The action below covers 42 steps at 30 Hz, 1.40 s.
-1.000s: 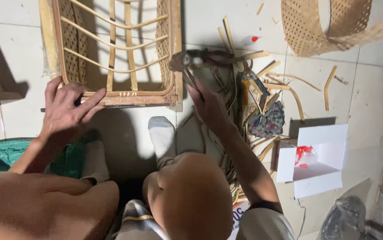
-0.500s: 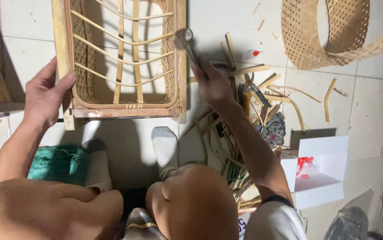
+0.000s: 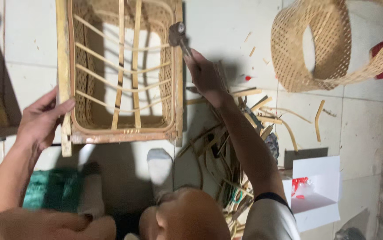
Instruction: The person assembles a rectangular woven basket by inserting thin wooden strips into a frame, tapping them with a hammer, and applying glue to the joints. The person works on the floor, adjusting the basket and using tools to secure the structure.
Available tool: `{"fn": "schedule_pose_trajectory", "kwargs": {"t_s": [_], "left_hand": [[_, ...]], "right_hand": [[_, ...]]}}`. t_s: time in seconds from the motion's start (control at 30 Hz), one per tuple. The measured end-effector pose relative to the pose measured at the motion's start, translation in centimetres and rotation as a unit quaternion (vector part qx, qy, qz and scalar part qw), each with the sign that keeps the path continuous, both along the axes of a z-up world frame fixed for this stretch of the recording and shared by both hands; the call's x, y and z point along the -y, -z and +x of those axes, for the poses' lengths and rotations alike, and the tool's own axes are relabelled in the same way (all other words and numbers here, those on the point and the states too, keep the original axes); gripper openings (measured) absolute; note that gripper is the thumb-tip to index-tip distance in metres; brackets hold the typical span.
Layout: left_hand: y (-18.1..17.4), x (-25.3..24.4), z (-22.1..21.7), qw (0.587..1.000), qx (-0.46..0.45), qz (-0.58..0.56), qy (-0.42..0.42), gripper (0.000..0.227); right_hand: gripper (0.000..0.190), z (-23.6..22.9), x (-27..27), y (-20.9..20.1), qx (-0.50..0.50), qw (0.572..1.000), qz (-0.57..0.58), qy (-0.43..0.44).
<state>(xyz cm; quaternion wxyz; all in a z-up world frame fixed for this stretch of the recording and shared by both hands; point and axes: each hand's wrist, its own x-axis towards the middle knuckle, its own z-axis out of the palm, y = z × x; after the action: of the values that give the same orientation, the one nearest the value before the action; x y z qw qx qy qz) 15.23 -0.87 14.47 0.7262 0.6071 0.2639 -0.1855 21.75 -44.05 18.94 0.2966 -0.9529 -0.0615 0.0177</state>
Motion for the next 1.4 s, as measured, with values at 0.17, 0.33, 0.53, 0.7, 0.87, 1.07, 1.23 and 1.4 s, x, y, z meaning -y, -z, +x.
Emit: {"fn": "schedule_pose_trajectory", "kwargs": {"t_s": [0.17,0.33,0.53,0.7,0.87,1.07,1.23,1.4], "left_hand": [[0.5,0.0,-0.1,1.000,0.016,-0.018,-0.012,0.056],[0.5,0.0,-0.2,0.999,0.026,-0.020,-0.010,0.058],[0.9,-0.1,-0.1,0.999,0.021,-0.023,-0.017,0.059],[0.9,0.0,-0.1,1.000,0.000,0.004,-0.014,0.060],[1.3,0.3,-0.2,0.999,0.036,-0.007,-0.005,0.060],[0.2,1.0,-0.3,1.000,0.012,0.016,-0.005,0.056],[-0.4,1.0,0.0,1.000,-0.009,0.028,0.004,0.055],[-0.2,1.4,-0.5,0.998,0.052,-0.029,-0.026,0.053]], "right_hand": [[0.027,3.2,1.3,2.9,0.281,0.948,-0.070,-0.134],[0.024,5.9,2.1,2.8,0.189,0.977,0.074,-0.064],[0.042,9.1,-0.1,-0.4,-0.046,0.975,0.216,0.031],[0.042,11.2,-3.9,-0.4,-0.035,0.966,0.257,0.005],[0.038,14.0,-6.7,1.6,0.003,0.976,0.212,-0.057],[0.045,13.5,-11.9,-3.3,-0.046,0.975,0.201,-0.081],[0.053,12.6,-17.6,-4.6,-0.059,0.975,0.201,-0.070],[0.051,12.3,-19.0,-0.6,-0.112,0.980,0.104,-0.129]]}}
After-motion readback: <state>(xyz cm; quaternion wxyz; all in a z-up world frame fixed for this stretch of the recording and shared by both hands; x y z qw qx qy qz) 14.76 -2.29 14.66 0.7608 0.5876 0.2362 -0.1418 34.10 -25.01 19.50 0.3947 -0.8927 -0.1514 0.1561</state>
